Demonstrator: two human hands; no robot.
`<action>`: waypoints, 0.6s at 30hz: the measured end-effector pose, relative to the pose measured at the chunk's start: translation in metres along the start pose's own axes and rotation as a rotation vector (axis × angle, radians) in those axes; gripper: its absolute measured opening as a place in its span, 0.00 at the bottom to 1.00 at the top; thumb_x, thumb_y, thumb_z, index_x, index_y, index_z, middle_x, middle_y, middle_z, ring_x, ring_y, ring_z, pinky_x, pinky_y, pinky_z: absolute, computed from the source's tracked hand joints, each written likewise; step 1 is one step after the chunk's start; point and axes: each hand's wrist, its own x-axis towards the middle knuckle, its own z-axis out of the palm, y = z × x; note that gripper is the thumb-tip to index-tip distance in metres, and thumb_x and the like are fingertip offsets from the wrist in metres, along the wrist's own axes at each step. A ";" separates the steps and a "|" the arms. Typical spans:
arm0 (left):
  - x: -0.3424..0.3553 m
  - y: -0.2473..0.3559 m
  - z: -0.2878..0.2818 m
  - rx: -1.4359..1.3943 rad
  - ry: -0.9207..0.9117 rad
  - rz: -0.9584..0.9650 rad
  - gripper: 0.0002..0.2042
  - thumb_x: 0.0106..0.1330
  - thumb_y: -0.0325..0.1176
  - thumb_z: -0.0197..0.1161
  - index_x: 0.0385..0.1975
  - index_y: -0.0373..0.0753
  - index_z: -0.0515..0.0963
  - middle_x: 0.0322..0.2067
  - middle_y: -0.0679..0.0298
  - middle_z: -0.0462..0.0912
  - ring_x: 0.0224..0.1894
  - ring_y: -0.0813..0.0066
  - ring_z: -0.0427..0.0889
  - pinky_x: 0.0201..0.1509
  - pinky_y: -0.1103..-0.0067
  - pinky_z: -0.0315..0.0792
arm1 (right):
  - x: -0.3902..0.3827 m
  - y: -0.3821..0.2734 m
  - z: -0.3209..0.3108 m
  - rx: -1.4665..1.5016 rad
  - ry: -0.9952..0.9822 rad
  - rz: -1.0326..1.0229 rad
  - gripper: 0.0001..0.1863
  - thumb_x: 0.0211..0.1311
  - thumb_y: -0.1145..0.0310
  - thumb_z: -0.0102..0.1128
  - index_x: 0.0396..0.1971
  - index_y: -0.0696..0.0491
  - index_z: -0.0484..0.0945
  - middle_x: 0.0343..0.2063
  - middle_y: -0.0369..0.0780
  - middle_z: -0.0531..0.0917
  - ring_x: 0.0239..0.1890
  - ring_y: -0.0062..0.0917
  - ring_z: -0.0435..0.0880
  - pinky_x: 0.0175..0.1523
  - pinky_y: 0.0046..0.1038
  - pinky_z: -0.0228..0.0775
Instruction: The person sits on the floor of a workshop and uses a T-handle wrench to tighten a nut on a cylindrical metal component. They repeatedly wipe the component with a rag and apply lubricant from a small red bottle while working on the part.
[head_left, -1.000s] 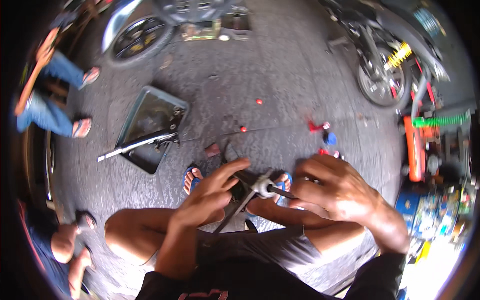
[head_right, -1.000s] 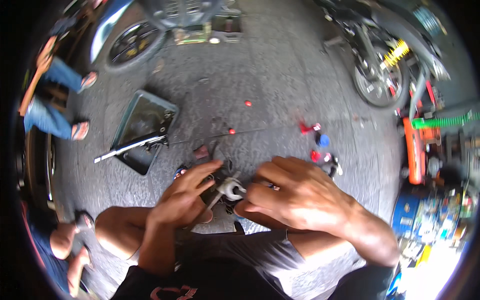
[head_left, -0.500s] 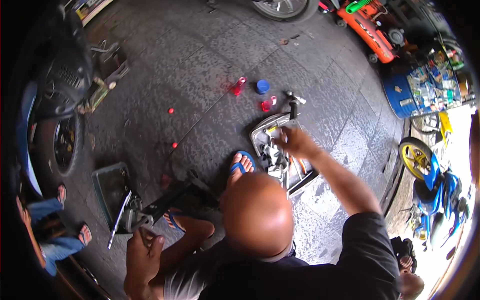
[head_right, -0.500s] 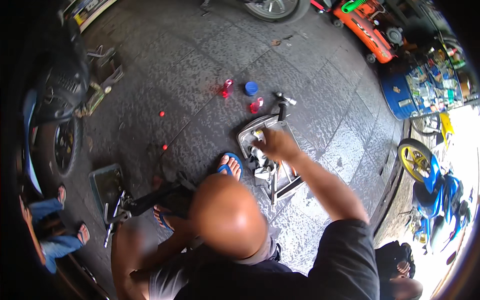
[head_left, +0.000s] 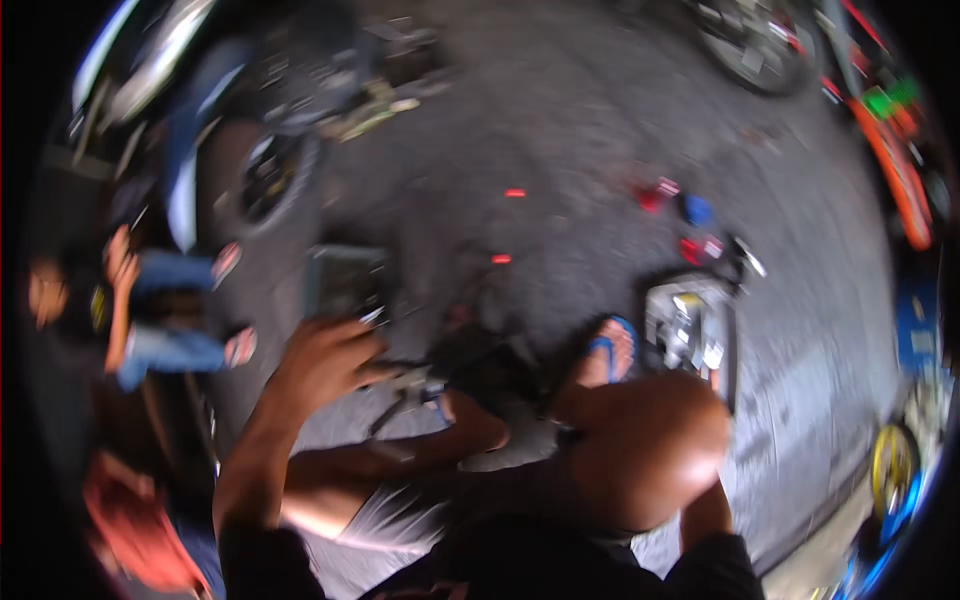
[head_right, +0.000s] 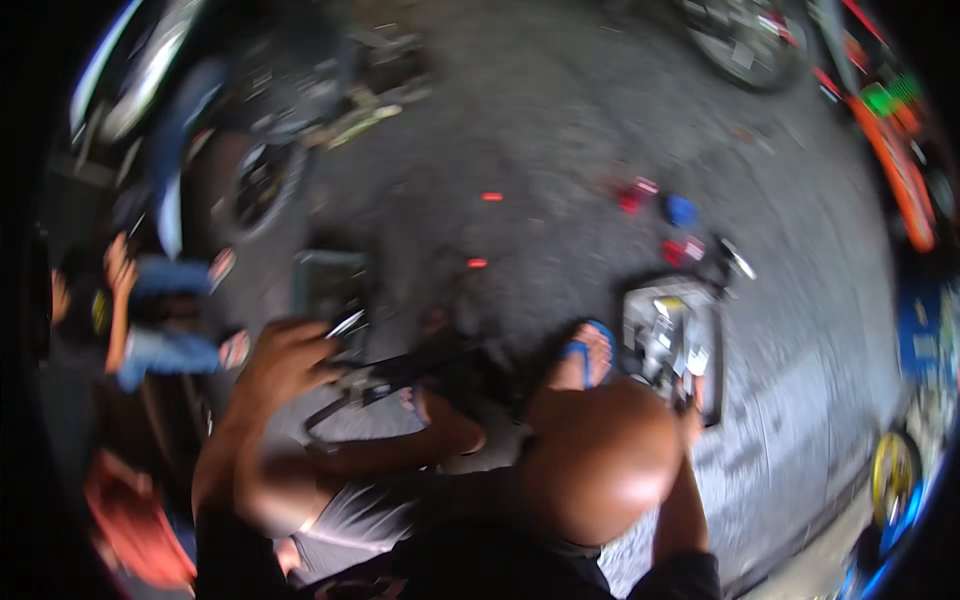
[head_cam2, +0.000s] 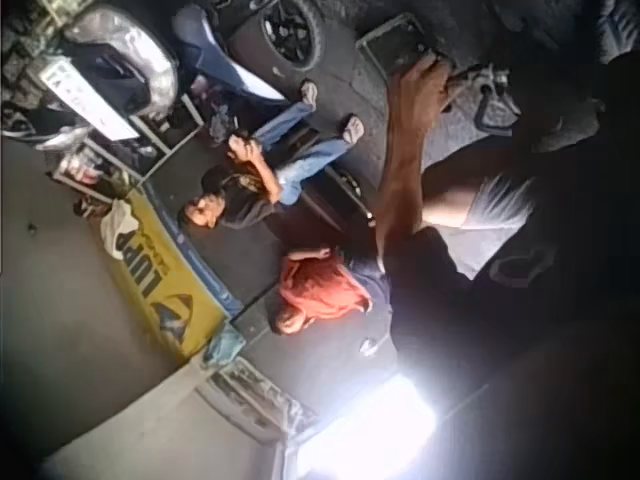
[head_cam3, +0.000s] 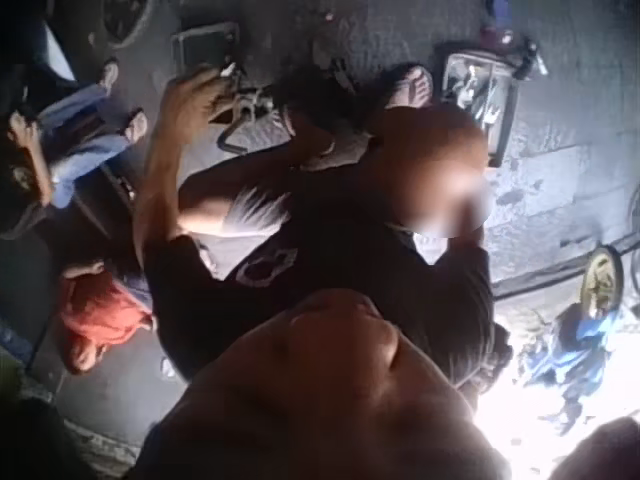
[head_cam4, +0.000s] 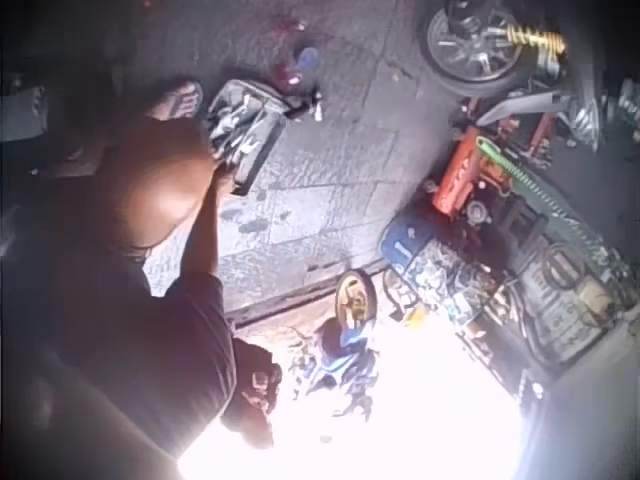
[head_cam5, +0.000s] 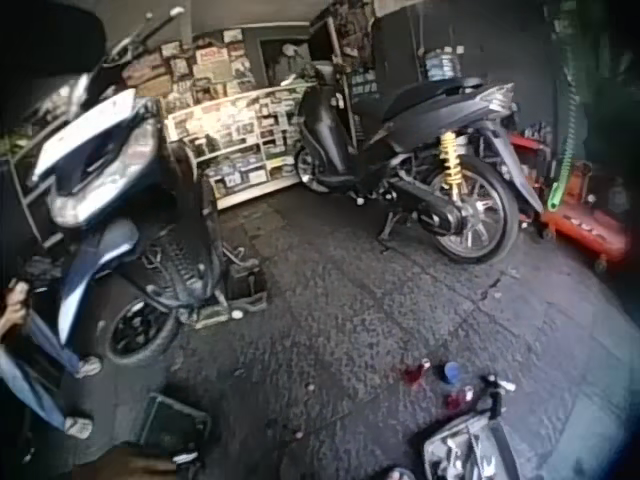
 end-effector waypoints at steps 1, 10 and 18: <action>0.005 -0.007 0.003 0.020 0.005 0.023 0.19 0.49 0.52 0.74 0.29 0.44 0.77 0.25 0.65 0.74 0.31 0.65 0.81 0.33 0.67 0.75 | 0.005 0.011 -0.002 0.007 -0.004 0.009 0.25 0.68 0.49 0.53 0.56 0.52 0.75 0.43 0.48 0.83 0.46 0.43 0.82 0.51 0.45 0.73; -0.001 -0.018 0.005 -0.036 0.037 0.143 0.36 0.41 0.75 0.68 0.27 0.42 0.78 0.19 0.64 0.75 0.24 0.59 0.81 0.23 0.66 0.71 | 0.027 0.071 -0.202 0.627 0.026 -0.535 0.25 0.70 0.54 0.57 0.57 0.57 0.76 0.48 0.46 0.81 0.46 0.34 0.81 0.51 0.39 0.75; 0.006 -0.036 0.014 -0.084 0.154 0.214 0.36 0.32 0.72 0.73 0.20 0.42 0.70 0.18 0.66 0.70 0.23 0.63 0.78 0.21 0.67 0.71 | -0.231 -0.105 -0.453 0.547 -0.722 -0.998 0.24 0.73 0.55 0.56 0.51 0.63 0.80 0.16 0.31 0.76 0.13 0.10 0.65 0.17 0.16 0.53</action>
